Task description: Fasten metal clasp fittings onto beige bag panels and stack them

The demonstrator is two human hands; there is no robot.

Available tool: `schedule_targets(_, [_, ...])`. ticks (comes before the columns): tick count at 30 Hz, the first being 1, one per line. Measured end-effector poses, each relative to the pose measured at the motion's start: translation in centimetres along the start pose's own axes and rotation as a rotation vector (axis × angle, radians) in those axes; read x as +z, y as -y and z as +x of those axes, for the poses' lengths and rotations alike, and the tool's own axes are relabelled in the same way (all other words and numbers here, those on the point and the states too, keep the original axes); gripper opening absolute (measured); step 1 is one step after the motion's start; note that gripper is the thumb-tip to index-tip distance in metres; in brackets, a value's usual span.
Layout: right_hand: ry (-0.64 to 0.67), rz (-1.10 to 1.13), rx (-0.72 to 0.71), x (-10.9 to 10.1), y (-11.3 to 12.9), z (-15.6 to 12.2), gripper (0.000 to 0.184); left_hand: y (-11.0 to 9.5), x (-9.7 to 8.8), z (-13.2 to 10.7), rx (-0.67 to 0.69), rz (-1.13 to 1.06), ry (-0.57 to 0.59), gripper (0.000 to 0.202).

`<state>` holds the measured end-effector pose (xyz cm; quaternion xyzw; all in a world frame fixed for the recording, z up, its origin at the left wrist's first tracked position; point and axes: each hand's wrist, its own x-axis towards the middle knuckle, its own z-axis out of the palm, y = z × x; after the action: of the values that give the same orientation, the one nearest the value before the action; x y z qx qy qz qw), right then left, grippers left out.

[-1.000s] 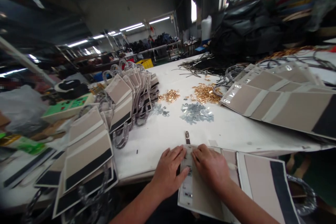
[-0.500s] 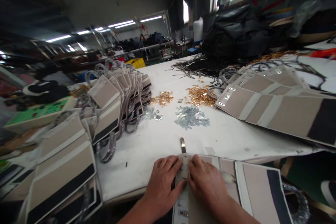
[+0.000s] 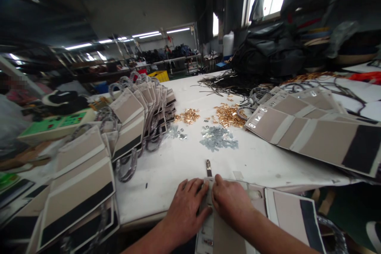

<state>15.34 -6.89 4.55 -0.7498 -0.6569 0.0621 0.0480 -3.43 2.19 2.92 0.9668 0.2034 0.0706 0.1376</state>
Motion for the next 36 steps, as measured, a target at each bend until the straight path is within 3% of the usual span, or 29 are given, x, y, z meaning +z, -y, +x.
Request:
schedule_targets(4, [-0.091,0.201,0.124,-1.2,-5.6,2.5,0.028,0.4,0.4,-0.5,-0.014,-0.052,-0.052,0.063])
schedule_targets(9, [-0.145,0.125,0.420,-1.6,-15.2,7.6,0.039,0.4,0.9,-0.6,-0.020,-0.107,-0.126,0.060])
schedule_targets(13, [-0.097,0.117,0.495,-0.7,-19.3,10.2,0.038,0.4,1.0,-0.5,-0.035,-0.165,-0.163,0.057])
schedule_targets(22, [-0.038,0.120,0.440,0.4,-21.7,11.5,0.044,-0.1,0.5,-0.2,-0.045,-0.170,-0.116,0.059])
schedule_targets(29, [-0.049,0.164,0.345,0.5,-21.8,12.0,0.038,-0.2,0.7,-0.3,-0.051,-0.162,-0.146,0.061])
schedule_targets(36, [-0.021,0.231,0.331,-1.6,-20.9,11.5,0.033,-0.3,0.3,-0.4,-0.061,-0.153,-0.135,0.062])
